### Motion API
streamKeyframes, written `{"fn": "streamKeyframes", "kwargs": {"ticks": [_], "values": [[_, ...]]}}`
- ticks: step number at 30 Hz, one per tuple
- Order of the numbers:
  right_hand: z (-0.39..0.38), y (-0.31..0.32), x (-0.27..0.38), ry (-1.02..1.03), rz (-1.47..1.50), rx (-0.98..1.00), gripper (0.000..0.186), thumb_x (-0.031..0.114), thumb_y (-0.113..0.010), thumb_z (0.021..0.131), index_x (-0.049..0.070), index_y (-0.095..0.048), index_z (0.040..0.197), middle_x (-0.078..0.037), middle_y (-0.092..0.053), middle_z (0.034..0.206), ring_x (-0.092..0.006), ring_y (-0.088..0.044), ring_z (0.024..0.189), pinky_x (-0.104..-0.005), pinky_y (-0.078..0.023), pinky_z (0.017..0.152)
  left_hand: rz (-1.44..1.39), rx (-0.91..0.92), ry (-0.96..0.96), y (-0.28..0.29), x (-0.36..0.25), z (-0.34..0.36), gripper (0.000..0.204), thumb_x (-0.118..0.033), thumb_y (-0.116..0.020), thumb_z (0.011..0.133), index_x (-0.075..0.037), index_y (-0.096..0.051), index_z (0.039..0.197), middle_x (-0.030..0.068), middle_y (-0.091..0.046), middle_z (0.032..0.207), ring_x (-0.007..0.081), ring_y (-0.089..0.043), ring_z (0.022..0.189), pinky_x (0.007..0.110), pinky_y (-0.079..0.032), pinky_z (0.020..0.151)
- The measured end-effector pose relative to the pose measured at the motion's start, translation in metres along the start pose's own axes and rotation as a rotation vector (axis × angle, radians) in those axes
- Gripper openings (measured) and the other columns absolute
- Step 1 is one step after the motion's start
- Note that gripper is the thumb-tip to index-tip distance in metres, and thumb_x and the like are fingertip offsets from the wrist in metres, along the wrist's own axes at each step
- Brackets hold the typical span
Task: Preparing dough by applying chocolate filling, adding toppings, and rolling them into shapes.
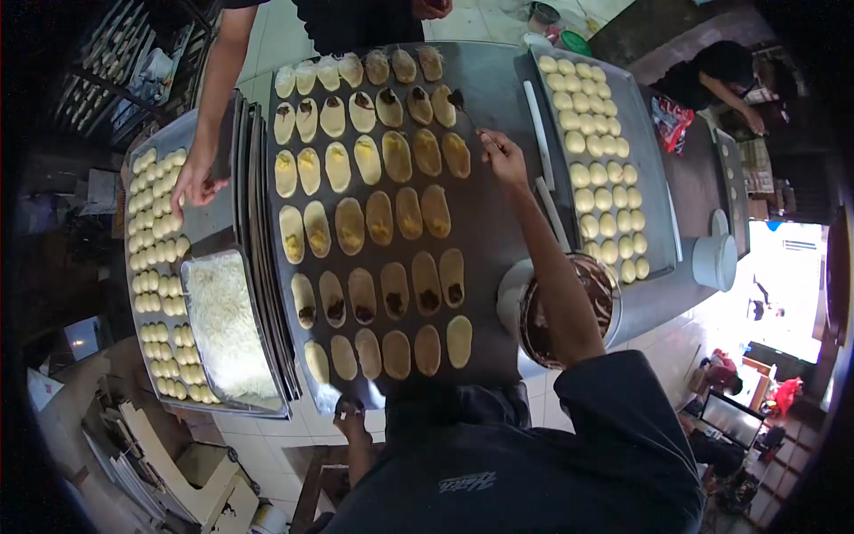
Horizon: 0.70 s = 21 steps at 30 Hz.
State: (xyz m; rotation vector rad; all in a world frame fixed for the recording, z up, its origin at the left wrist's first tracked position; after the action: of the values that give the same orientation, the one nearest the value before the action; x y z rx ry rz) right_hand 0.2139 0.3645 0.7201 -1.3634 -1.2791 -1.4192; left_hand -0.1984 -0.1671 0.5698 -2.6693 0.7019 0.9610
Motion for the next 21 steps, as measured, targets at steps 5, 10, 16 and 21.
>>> {"fn": "streamKeyframes", "kwargs": {"ticks": [5,10,16,21], "values": [[0.061,0.004,-0.022,0.067,-0.322,0.004,0.024,0.020,-0.057,0.091,0.005,-0.068,0.106,0.000,-0.059,0.075,-0.0088,-0.049,0.065,-0.0213,-0.039,0.059,0.078,-0.025,0.049,0.014,0.013,0.005,0.022,-0.014,-0.060,0.092,-0.004,-0.054,0.111,0.0103,-0.058,0.089,0.0198,-0.056,0.072,0.035,-0.055,0.068],[0.088,-0.003,-0.035,0.045,-0.476,0.109,0.025,0.019,-0.055,0.091,0.006,-0.068,0.107,-0.002,-0.060,0.074,-0.0117,-0.050,0.064,-0.0238,-0.042,0.061,0.053,-0.275,-0.032,0.025,0.028,-0.010,0.031,-0.019,-0.060,0.093,-0.007,-0.042,0.115,0.0148,-0.055,0.103,0.0238,-0.057,0.080,0.036,-0.056,0.068],[0.096,0.022,-0.033,0.237,-0.772,0.110,0.026,0.018,-0.052,0.091,0.007,-0.069,0.107,-0.005,-0.062,0.076,-0.0166,-0.054,0.064,-0.0271,-0.044,0.063,0.192,-0.116,0.047,-0.032,-0.022,-0.040,0.036,-0.022,-0.061,0.093,-0.005,-0.038,0.116,0.0157,-0.052,0.110,0.0234,-0.056,0.082,0.034,-0.055,0.069],[0.063,0.009,0.076,0.785,-1.468,-0.115,0.024,0.018,-0.052,0.090,0.011,-0.066,0.108,-0.006,-0.065,0.078,-0.0232,-0.058,0.064,-0.0321,-0.045,0.063,0.334,-0.307,0.085,0.026,0.015,-0.015,0.039,-0.023,-0.063,0.091,-0.002,-0.039,0.113,0.0160,-0.049,0.106,0.0238,-0.053,0.085,0.035,-0.051,0.075]]}}
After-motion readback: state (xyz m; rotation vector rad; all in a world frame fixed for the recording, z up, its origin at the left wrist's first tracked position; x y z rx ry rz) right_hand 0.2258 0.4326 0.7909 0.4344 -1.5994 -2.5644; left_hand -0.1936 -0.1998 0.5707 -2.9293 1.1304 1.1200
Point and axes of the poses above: each hand's wrist, its own z-axis towards the middle knuckle, its own y-axis out of the back of the hand, x = y × z, the point moved 2 cm from there along z, towards the middle knuckle
